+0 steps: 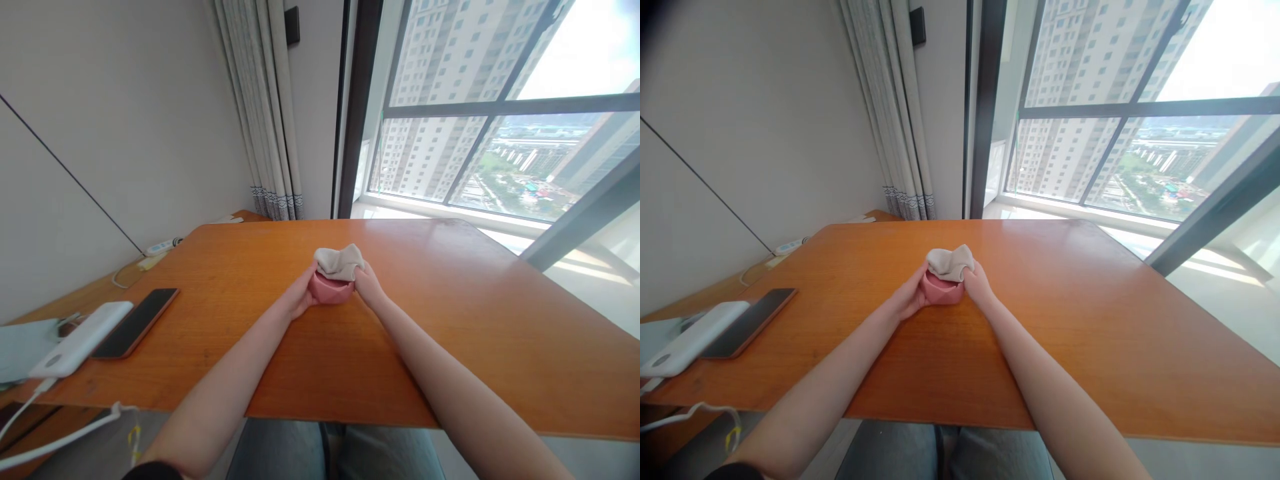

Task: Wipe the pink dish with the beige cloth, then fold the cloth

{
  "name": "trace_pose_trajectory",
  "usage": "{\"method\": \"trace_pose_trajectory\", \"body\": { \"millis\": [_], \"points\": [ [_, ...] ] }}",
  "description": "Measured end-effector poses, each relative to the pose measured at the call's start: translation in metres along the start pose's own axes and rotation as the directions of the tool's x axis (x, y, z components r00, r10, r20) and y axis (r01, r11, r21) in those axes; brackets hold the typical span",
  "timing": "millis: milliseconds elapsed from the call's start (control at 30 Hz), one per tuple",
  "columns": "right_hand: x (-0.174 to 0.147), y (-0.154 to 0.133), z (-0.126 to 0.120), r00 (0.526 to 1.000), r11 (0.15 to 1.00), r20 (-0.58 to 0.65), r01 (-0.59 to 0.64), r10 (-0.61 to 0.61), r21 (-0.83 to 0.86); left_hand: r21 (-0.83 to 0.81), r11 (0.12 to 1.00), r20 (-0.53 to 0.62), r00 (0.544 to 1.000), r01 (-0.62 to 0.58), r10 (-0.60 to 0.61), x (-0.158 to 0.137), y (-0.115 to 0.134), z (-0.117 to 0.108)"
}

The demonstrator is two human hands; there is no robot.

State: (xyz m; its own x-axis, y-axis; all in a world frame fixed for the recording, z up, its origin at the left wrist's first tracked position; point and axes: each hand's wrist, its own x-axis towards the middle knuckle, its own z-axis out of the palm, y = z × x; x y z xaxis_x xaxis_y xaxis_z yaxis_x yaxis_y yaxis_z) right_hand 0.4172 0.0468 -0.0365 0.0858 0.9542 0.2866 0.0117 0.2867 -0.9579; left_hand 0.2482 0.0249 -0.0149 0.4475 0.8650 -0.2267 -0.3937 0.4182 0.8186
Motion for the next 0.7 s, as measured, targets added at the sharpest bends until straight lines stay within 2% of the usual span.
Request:
{"method": "trace_pose_trajectory", "body": {
  "millis": [67, 200, 333, 433, 533, 633, 700],
  "points": [
    [-0.005, 0.001, 0.009, 0.998, 0.997, -0.010, 0.060, -0.061, -0.040, -0.025, 0.997, -0.074, 0.995, -0.068, 0.066, 0.001, -0.001, 0.002],
    [-0.028, -0.003, 0.039, 0.967, 0.978, -0.156, 0.196, -0.204, -0.066, -0.109, 0.958, -0.151, 0.957, -0.265, 0.247, 0.004, -0.004, 0.007],
    [-0.036, -0.005, 0.051, 0.949, 0.978, -0.241, 0.188, -0.203, -0.085, -0.115, 0.921, -0.197, 0.918, -0.371, 0.345, 0.006, -0.010, 0.007],
    [-0.024, -0.002, 0.036, 0.960, 0.990, -0.238, 0.140, -0.144, -0.034, -0.043, 0.967, -0.156, 0.957, -0.252, 0.243, 0.004, -0.011, 0.003],
    [-0.009, 0.000, 0.014, 0.987, 0.997, -0.144, 0.075, -0.070, 0.034, 0.028, 0.998, -0.008, 0.998, -0.058, 0.058, 0.000, -0.005, -0.003],
    [-0.001, 0.000, 0.003, 1.000, 0.998, -0.023, -0.007, 0.008, 0.056, 0.036, 0.997, 0.078, 0.994, 0.072, -0.075, -0.002, 0.003, -0.008],
    [-0.001, -0.002, 0.003, 0.999, 0.998, 0.017, -0.041, 0.040, 0.049, 0.039, 0.995, 0.049, 0.995, 0.089, -0.091, -0.002, 0.007, -0.009]
  ]
}}
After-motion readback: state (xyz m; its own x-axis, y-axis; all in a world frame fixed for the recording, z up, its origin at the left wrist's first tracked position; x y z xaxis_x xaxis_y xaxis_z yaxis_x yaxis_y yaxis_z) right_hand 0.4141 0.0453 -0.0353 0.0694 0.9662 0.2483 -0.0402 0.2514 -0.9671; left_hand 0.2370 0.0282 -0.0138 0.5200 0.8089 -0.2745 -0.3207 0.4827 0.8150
